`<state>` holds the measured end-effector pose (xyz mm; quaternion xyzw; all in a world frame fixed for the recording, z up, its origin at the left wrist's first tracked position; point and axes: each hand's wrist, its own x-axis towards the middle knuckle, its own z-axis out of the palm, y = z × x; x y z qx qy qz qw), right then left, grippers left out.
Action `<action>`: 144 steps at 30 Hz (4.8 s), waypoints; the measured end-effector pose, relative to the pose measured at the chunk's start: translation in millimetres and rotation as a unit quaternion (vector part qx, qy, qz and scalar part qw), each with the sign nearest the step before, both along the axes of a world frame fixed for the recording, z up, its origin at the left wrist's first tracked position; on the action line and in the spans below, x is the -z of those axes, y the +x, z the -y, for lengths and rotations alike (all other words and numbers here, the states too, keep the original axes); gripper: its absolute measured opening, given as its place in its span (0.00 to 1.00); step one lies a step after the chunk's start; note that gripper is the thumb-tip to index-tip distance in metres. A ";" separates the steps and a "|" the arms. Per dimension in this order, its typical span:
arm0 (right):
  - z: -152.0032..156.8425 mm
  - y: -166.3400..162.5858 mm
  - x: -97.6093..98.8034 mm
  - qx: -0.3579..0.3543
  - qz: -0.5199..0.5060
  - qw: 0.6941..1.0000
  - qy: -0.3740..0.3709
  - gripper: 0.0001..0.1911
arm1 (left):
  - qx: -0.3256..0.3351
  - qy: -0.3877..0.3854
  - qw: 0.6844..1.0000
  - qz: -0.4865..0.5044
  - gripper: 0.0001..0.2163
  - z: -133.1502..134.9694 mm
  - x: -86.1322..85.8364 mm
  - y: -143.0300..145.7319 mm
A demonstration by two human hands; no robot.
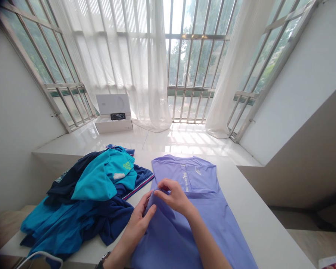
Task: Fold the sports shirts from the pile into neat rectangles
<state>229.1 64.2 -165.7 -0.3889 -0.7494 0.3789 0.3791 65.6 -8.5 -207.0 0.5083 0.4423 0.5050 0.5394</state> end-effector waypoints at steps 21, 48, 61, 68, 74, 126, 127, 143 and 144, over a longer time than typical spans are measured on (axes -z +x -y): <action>1.7 2.0 -6.4 -0.056 -0.026 0.996 -0.070 0.18 | 0.032 0.011 0.999 -0.020 0.20 0.2 -21.4 5.6; -2.2 10.7 -4.3 -0.055 -0.021 0.994 -0.096 0.17 | 0.073 -0.050 0.996 0.031 0.23 18.7 -16.8 -9.1; -9.1 -9.7 24.9 -0.027 0.051 0.997 -0.056 0.13 | 0.101 -0.025 0.979 -0.176 0.15 99.0 -29.8 -33.1; -7.6 -14.8 29.1 0.026 0.154 0.988 0.010 0.08 | 0.040 -0.019 0.981 -0.190 0.23 102.9 -20.8 -39.8; -6.8 -13.7 27.5 0.045 0.228 0.972 0.030 0.08 | 0.021 0.026 0.954 -0.297 0.13 113.3 -22.9 -42.8; -60.1 0.1 38.3 0.078 0.328 0.937 0.089 0.11 | 0.160 0.162 0.747 -0.625 0.09 -140.3 -60.1 -15.0; -60.2 0.4 38.8 0.076 0.327 0.937 0.090 0.11 | 0.169 0.165 0.754 -0.612 0.09 -146.9 -53.5 -18.2; -61.2 -2.5 40.1 0.088 0.330 0.937 0.073 0.12 | 0.128 0.199 0.858 -0.455 0.09 -152.0 -19.7 -25.7; -60.7 -2.6 39.8 0.089 0.328 0.938 0.074 0.12 | 0.128 0.201 0.854 -0.463 0.09 -152.2 -20.1 -25.6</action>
